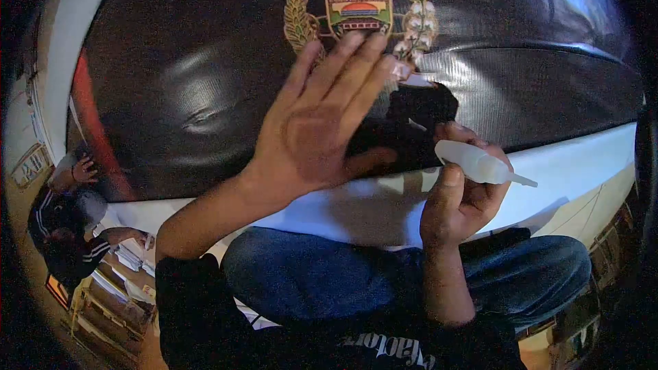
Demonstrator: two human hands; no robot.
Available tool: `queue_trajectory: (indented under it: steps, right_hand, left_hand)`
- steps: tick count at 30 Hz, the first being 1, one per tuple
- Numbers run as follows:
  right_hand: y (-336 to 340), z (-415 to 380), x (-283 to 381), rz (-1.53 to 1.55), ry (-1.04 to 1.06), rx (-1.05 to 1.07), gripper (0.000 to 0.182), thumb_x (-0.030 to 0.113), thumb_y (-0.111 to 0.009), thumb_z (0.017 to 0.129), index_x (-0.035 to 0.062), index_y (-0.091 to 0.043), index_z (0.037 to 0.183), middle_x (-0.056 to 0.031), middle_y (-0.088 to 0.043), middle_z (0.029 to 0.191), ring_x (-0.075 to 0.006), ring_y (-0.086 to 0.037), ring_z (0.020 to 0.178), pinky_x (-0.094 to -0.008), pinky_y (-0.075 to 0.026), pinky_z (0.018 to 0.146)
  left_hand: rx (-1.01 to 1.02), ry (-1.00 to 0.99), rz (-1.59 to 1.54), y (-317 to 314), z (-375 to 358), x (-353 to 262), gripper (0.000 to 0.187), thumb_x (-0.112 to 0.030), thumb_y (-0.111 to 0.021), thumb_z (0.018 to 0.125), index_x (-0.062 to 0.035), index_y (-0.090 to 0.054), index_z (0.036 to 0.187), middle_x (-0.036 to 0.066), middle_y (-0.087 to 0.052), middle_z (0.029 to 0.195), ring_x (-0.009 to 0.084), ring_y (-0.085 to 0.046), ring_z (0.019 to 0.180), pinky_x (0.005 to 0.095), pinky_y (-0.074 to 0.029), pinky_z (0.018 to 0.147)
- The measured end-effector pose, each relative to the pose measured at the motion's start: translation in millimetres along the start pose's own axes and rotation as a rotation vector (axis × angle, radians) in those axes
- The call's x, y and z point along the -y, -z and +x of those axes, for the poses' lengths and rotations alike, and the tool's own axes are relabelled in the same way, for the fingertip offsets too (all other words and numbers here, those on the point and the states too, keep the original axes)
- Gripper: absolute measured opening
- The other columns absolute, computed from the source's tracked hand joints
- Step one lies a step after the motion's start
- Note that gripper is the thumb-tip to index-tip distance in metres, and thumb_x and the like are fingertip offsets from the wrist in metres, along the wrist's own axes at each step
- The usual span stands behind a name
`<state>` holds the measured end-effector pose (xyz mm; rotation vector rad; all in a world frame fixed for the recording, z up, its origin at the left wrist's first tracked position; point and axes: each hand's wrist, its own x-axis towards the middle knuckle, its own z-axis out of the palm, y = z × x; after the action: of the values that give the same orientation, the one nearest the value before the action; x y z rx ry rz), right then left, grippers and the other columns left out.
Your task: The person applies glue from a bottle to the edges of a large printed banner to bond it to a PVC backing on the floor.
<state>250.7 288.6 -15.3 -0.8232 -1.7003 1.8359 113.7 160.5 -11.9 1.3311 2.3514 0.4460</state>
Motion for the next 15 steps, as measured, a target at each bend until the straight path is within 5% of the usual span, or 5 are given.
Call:
queue_trajectory:
  steps: [3, 5, 15]
  right_hand:
    - [0, 0, -1, 0.031, -0.004, -0.003, 0.042, 0.004, -0.065, 0.083, -0.0019, -0.041, 0.116, -0.0288, -0.059, 0.106, -0.0328, -0.061, 0.099, -0.0412, -0.050, 0.088]
    - [1, 0, -3, 0.024, 0.010, 0.005, 0.042, 0.003, -0.065, 0.083, -0.0018, -0.041, 0.116, -0.0288, -0.058, 0.107, -0.0328, -0.061, 0.100, -0.0416, -0.050, 0.088]
    - [1, 0, -3, -0.001, 0.021, 0.018, 0.041, 0.003, -0.065, 0.084, -0.0011, -0.040, 0.116, -0.0265, -0.059, 0.107, -0.0326, -0.060, 0.100, -0.0430, -0.049, 0.090]
  left_hand:
    - [0.063, 0.088, 0.037, 5, -24, 11, 0.096, -0.060, -0.065, 0.070, -0.0059, -0.033, 0.143, 0.013, -0.027, 0.151, 0.0296, -0.025, 0.139, 0.0506, -0.017, 0.113]
    - [0.084, 0.088, 0.168, 3, -41, 20, 0.102, -0.062, -0.062, 0.070, -0.0007, -0.028, 0.143, 0.019, -0.024, 0.151, 0.0394, -0.022, 0.139, 0.0568, -0.013, 0.112]
    - [0.123, 0.122, 0.270, 7, -87, 48, 0.099, -0.067, -0.053, 0.076, 0.0002, -0.026, 0.144, 0.021, -0.022, 0.151, 0.0409, -0.019, 0.140, 0.0611, -0.008, 0.111]
